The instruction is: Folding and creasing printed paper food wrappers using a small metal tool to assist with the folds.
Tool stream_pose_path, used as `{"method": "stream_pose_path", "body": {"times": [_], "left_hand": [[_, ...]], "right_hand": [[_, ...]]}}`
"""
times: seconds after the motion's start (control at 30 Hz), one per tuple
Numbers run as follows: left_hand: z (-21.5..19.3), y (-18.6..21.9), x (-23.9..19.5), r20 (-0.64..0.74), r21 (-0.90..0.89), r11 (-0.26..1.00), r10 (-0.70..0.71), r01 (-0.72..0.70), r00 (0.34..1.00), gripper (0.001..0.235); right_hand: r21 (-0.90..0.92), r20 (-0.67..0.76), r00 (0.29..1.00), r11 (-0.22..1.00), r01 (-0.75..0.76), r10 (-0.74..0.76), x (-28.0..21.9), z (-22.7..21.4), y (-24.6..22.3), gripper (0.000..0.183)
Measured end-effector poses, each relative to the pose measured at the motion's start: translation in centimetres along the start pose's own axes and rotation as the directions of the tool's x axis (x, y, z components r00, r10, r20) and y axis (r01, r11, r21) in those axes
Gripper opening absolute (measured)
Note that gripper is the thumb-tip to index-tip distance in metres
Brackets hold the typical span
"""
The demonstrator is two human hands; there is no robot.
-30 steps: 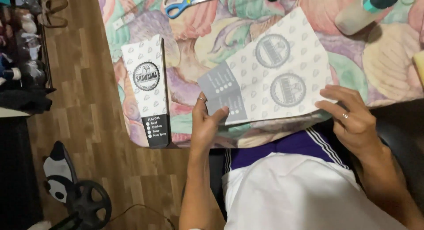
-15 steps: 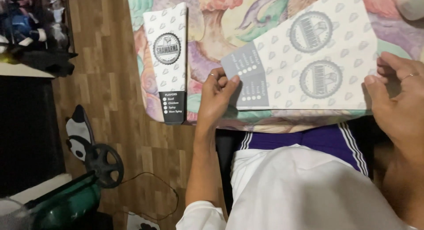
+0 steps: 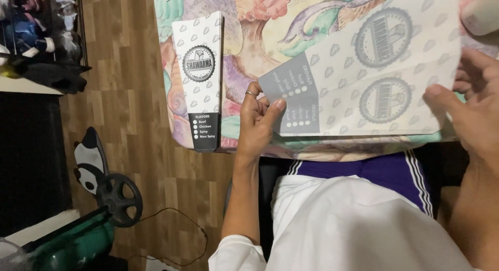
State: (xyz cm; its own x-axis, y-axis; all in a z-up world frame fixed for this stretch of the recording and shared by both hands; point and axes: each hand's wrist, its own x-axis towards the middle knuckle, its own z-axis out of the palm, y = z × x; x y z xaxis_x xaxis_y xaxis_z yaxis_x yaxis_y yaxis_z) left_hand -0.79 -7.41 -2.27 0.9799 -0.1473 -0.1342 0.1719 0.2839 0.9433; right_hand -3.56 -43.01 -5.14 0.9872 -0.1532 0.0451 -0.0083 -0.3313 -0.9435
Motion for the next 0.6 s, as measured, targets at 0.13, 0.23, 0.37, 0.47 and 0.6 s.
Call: {"method": "stream_pose_path", "body": {"times": [0.13, 0.23, 0.37, 0.47, 0.6], "left_hand": [[0.0, -0.8, 0.3, 0.009, -0.157, 0.987, 0.015, -0.013, 1.000, 0.033], [0.7, 0.0, 0.1, -0.066, 0.042, 0.997, -0.065, 0.068, 0.996, 0.027], [0.8, 1.1, -0.8, -0.009, 0.112, 0.974, -0.197, 0.197, 0.980, 0.048], [0.3, 0.6, -1.8, 0.054, 0.063, 0.972, -0.230, 0.227, 0.972, 0.054], [0.3, -0.6, -2.3, 0.027, -0.030, 0.976, -0.216, 0.216, 0.976, 0.061]], "right_hand": [[0.119, 0.021, 1.000, 0.993, -0.003, 0.001, 0.4, -1.4, 4.0, 0.062], [0.099, -0.042, 0.994, 0.990, -0.098, 0.103, 0.4, -1.6, 5.2, 0.057], [-0.063, -0.071, 0.983, 0.983, -0.173, 0.169, 0.2, -1.1, 3.4, 0.050], [-0.500, -0.155, 0.985, 0.853, -0.148, 0.081, -1.7, 0.4, -0.3, 0.041], [-0.495, 0.173, 0.842, 0.694, 0.523, -0.511, -3.2, 4.4, -5.9, 0.008]]}}
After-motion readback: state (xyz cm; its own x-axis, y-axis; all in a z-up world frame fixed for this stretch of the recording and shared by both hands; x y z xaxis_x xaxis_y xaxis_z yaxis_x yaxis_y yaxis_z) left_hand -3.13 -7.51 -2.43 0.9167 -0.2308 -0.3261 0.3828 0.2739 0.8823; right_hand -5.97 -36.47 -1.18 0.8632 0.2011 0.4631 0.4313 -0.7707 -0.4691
